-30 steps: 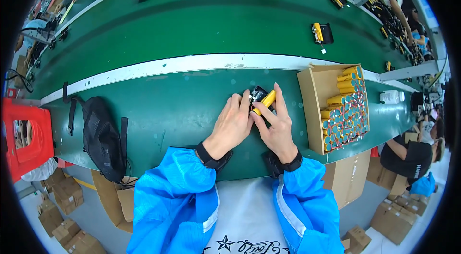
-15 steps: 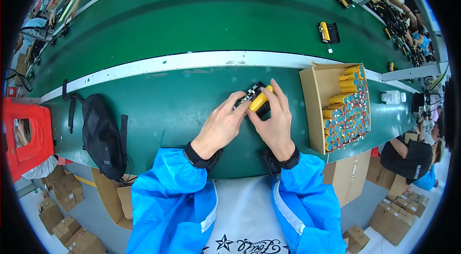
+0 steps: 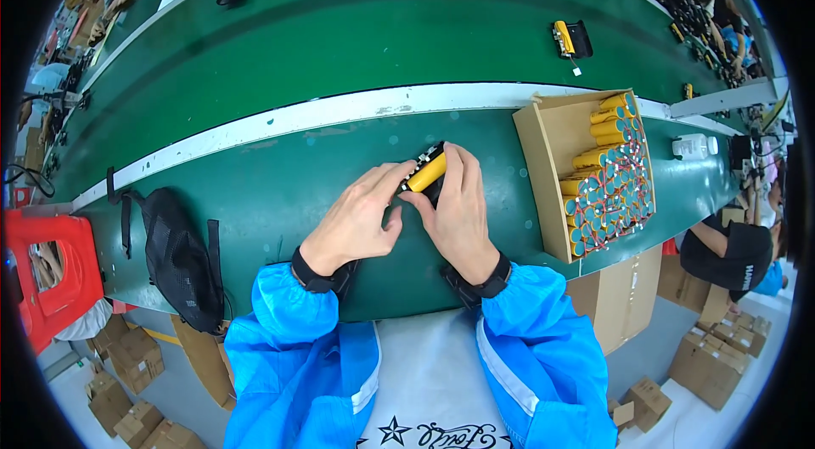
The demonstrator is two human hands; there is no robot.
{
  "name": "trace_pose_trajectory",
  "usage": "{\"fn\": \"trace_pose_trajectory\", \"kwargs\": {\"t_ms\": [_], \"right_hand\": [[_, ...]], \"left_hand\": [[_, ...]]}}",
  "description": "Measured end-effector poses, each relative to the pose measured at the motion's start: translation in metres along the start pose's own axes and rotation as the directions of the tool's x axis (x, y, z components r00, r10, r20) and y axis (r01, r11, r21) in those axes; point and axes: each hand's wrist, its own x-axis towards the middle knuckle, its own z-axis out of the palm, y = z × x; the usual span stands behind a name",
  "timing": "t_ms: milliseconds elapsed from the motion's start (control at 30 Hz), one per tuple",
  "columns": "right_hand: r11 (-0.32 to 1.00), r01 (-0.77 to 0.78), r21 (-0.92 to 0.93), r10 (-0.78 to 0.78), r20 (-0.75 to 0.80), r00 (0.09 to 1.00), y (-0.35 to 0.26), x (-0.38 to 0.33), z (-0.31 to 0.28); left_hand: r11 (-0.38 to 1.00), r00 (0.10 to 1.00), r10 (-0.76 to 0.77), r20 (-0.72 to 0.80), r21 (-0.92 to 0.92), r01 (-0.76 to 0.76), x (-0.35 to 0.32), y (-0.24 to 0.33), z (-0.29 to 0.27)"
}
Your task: Assembling small electronic components into casings on a manual assembly line.
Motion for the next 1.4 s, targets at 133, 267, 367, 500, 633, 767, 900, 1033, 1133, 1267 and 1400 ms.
{"fn": "trace_pose_trajectory", "kwargs": {"t_ms": [133,267,367,500,633,767,900,1033,1133,1267,1400], "right_hand": [[0.997,-0.020,-0.070,0.020,0.007,1.000,0.000,0.000,0.003],[0.998,0.004,-0.062,-0.001,0.053,0.999,0.005,0.000,0.007],[0.994,-0.003,-0.112,0.009,0.056,0.998,0.003,-0.003,0.001],[0.999,0.039,-0.013,-0.037,0.132,0.991,0.005,-0.005,-0.039],[0.993,-0.104,-0.050,0.112,0.199,0.974,0.025,0.027,-0.155],[0.756,-0.233,-0.611,0.121,-0.220,0.968,0.120,0.066,-0.220],[0.827,-0.289,-0.482,0.253,-0.141,0.957,0.194,0.072,-0.228],[0.867,-0.243,-0.435,0.210,-0.122,0.970,0.177,0.072,-0.217],[0.849,-0.232,-0.475,0.194,-0.129,0.972,0.178,0.068,-0.219],[0.859,-0.230,-0.456,0.180,-0.152,0.972,0.195,0.066,-0.230],[0.980,-0.171,-0.102,0.139,-0.266,0.954,0.184,0.071,-0.230]], "left_hand": [[0.998,0.999,-0.043,-0.015,-0.050,0.042,0.017,-0.007,0.014],[0.985,0.984,-0.174,-0.026,-0.001,0.174,0.034,-0.022,0.028],[0.937,0.935,-0.340,0.101,-0.042,0.345,0.049,-0.022,0.023],[0.920,0.897,-0.373,0.239,-0.027,0.390,0.059,-0.020,0.022],[0.950,0.929,-0.308,0.203,0.025,0.310,0.057,-0.013,0.016],[0.959,0.951,-0.273,0.147,0.125,0.256,0.074,-0.010,0.003],[0.941,0.945,-0.325,-0.031,0.087,0.326,0.116,-0.061,-0.027],[0.882,0.868,-0.398,-0.296,0.134,0.451,0.142,-0.116,-0.095],[0.702,0.736,-0.638,-0.225,0.223,0.676,0.173,-0.126,-0.116],[0.478,0.873,-0.373,-0.315,0.741,0.471,0.244,-0.090,-0.086],[0.733,0.886,-0.428,-0.177,0.506,0.455,0.343,-0.112,-0.055]]}}
